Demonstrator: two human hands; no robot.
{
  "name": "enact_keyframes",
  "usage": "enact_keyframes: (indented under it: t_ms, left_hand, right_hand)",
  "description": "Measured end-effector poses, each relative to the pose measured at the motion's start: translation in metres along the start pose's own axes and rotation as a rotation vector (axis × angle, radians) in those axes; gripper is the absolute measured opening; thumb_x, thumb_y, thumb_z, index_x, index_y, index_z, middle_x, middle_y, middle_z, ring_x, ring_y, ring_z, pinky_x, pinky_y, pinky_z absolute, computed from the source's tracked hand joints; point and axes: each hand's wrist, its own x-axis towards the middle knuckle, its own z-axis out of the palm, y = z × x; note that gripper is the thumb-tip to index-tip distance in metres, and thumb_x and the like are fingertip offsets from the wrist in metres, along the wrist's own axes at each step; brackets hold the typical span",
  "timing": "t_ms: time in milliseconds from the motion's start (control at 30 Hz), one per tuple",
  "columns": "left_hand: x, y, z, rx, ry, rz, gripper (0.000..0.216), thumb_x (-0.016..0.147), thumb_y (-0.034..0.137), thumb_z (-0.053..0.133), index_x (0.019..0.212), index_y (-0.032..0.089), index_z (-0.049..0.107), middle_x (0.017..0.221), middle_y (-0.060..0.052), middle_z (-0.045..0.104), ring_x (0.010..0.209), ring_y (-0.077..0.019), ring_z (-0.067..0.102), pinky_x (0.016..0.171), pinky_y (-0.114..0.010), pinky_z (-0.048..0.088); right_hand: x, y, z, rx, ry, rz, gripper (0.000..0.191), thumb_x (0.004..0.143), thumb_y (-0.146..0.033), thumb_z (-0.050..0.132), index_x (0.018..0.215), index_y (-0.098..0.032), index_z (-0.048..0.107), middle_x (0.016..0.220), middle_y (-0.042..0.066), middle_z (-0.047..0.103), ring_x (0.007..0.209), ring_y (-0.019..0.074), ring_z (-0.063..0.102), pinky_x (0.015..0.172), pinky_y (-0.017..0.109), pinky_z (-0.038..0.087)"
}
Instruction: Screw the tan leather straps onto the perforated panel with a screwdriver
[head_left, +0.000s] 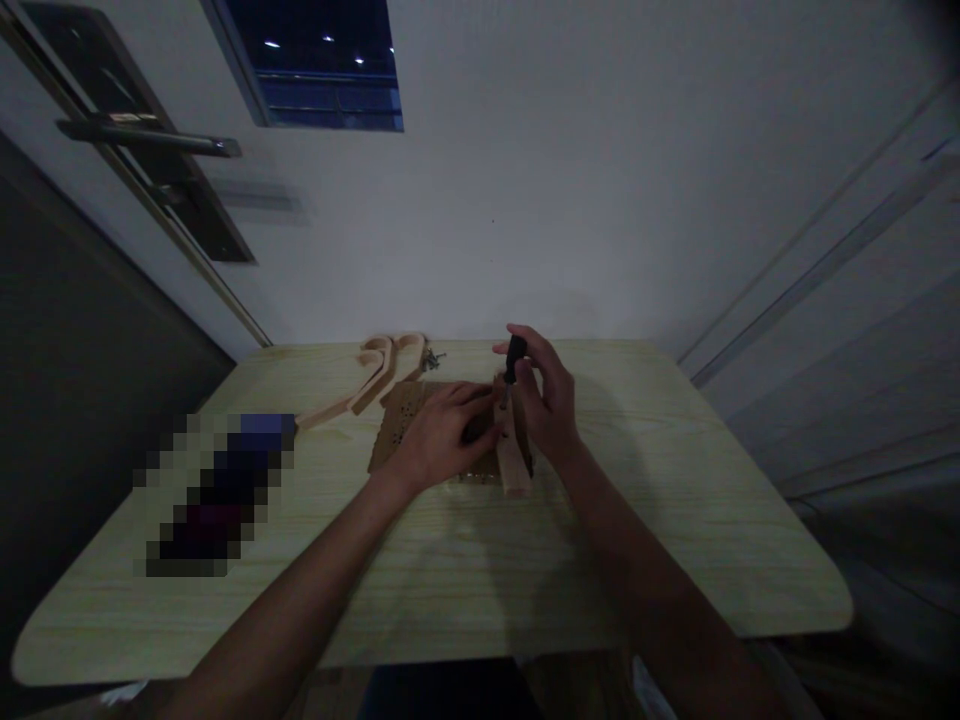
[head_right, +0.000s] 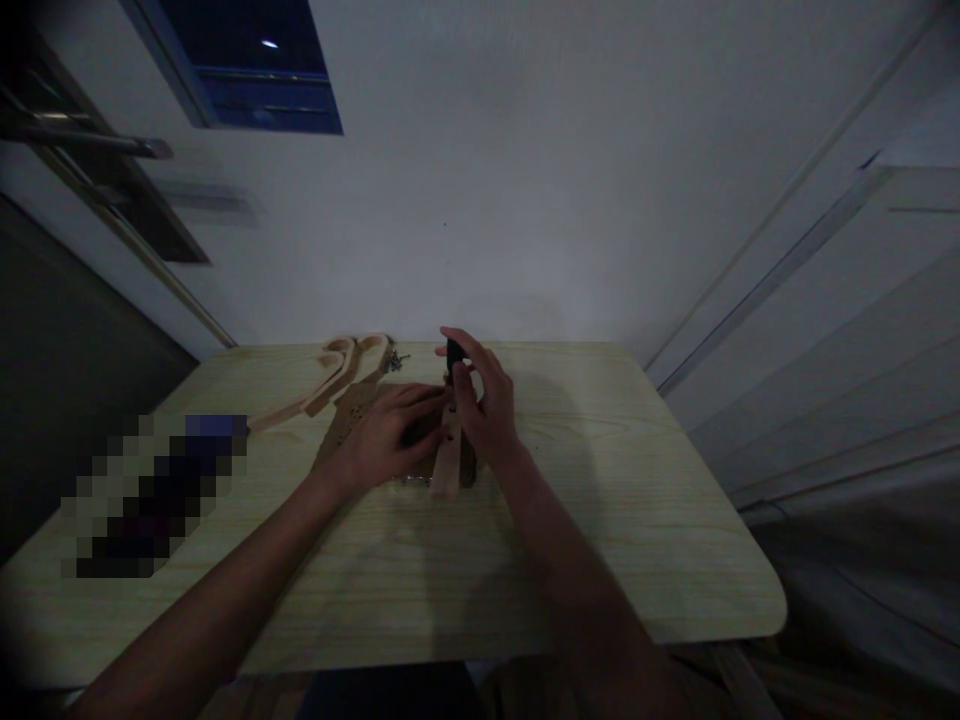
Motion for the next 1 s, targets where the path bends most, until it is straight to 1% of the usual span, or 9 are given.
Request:
enact_keyframes:
  t_ms: [100, 167, 300, 433, 533, 600, 700, 833, 1000]
  left_hand:
    - [0.0001, 0.0001, -0.0011, -0.008, 0.005, 0.005, 0.040, 0.087, 0.027, 0.060, 0.125, 0.015, 0.062, 0.128, -0.013, 0.064, 0.118, -0.0284, 0.059, 0.101, -0.047, 0.048]
    - [-0.0001, -0.0005, -0.0012, -0.021, 0.012, 0.016, 0.040, 0.087, 0.027, 0.060, 0.125, 0.015, 0.063, 0.128, -0.013, 0.064, 0.117, -0.0284, 0.059, 0.101, -0.048, 0.048]
    - [-0.0010, -0.0030, 0.0006, -0.029, 0.038, 0.030, 0.041, 0.087, 0.028, 0.059, 0.127, 0.018, 0.062, 0.128, -0.012, 0.064, 0.117, -0.0285, 0.059, 0.100, -0.050, 0.049]
    - [-0.0014, -0.0052, 0.0029, -0.033, 0.046, 0.036, 0.041, 0.088, 0.029, 0.058, 0.127, 0.018, 0.062, 0.127, -0.013, 0.064, 0.118, -0.0291, 0.059, 0.100, -0.051, 0.049]
    - [-0.0014, -0.0059, 0.0035, -0.029, 0.047, 0.037, 0.041, 0.087, 0.029, 0.059, 0.126, 0.017, 0.063, 0.128, -0.013, 0.064, 0.118, -0.0295, 0.059, 0.101, -0.052, 0.049]
    - [-0.0014, -0.0056, 0.0032, -0.019, 0.048, 0.034, 0.040, 0.088, 0.030, 0.059, 0.125, 0.016, 0.063, 0.127, -0.014, 0.064, 0.117, -0.0294, 0.059, 0.100, -0.051, 0.049]
    - [-0.0010, -0.0046, 0.0024, -0.003, 0.046, 0.036, 0.041, 0.088, 0.031, 0.059, 0.125, 0.015, 0.063, 0.126, -0.014, 0.065, 0.116, -0.0291, 0.060, 0.100, -0.049, 0.050]
    - [-0.0004, -0.0037, 0.0017, -0.002, 0.039, 0.033, 0.041, 0.088, 0.030, 0.059, 0.126, 0.015, 0.063, 0.127, -0.013, 0.064, 0.117, -0.0289, 0.060, 0.099, -0.049, 0.050]
    - [-0.0008, -0.0046, 0.0022, -0.016, 0.049, 0.035, 0.040, 0.087, 0.031, 0.059, 0.124, 0.015, 0.063, 0.127, -0.014, 0.064, 0.118, -0.0292, 0.059, 0.100, -0.050, 0.049]
  right_hand:
    - [0.0008, 0.0039, 0.0014, -0.027, 0.010, -0.006, 0.034, 0.098, -0.040, 0.042, 0.128, -0.030, 0.055, 0.101, 0.004, 0.068, 0.091, 0.0196, 0.063, 0.081, 0.039, 0.050]
    - [0.0012, 0.0067, 0.0019, -0.048, 0.013, -0.024, 0.033, 0.097, -0.039, 0.045, 0.127, -0.030, 0.056, 0.103, 0.004, 0.067, 0.088, 0.0187, 0.061, 0.082, 0.039, 0.049]
    - [0.0023, 0.0088, 0.0001, -0.121, 0.073, -0.050, 0.034, 0.092, -0.038, 0.053, 0.125, -0.028, 0.057, 0.111, 0.004, 0.063, 0.084, 0.0169, 0.056, 0.078, 0.036, 0.048]
    - [0.0038, 0.0074, -0.0025, -0.140, 0.086, -0.052, 0.033, 0.091, -0.033, 0.056, 0.123, -0.028, 0.057, 0.107, 0.004, 0.063, 0.083, 0.0162, 0.054, 0.075, 0.034, 0.047]
    - [0.0042, 0.0056, -0.0030, -0.073, 0.047, -0.069, 0.027, 0.092, -0.034, 0.054, 0.118, -0.028, 0.058, 0.107, 0.004, 0.064, 0.093, 0.0183, 0.058, 0.081, 0.036, 0.048]
    - [0.0042, 0.0046, -0.0027, 0.041, -0.010, -0.050, 0.029, 0.096, -0.038, 0.045, 0.121, -0.028, 0.056, 0.111, 0.005, 0.065, 0.102, 0.0196, 0.060, 0.086, 0.038, 0.049]
    - [0.0044, 0.0044, -0.0021, 0.195, -0.067, -0.013, 0.035, 0.101, -0.041, 0.034, 0.126, -0.027, 0.054, 0.107, 0.005, 0.066, 0.100, 0.0177, 0.064, 0.087, 0.037, 0.052]
    - [0.0048, 0.0046, -0.0024, 0.194, -0.033, 0.011, 0.034, 0.099, -0.041, 0.040, 0.125, -0.026, 0.056, 0.093, 0.003, 0.066, 0.087, 0.0149, 0.064, 0.081, 0.033, 0.053]
    - [0.0049, 0.0004, -0.0007, 0.157, -0.001, 0.038, 0.034, 0.095, -0.033, 0.051, 0.128, -0.027, 0.056, 0.098, 0.002, 0.069, 0.082, 0.0133, 0.065, 0.077, 0.031, 0.055]
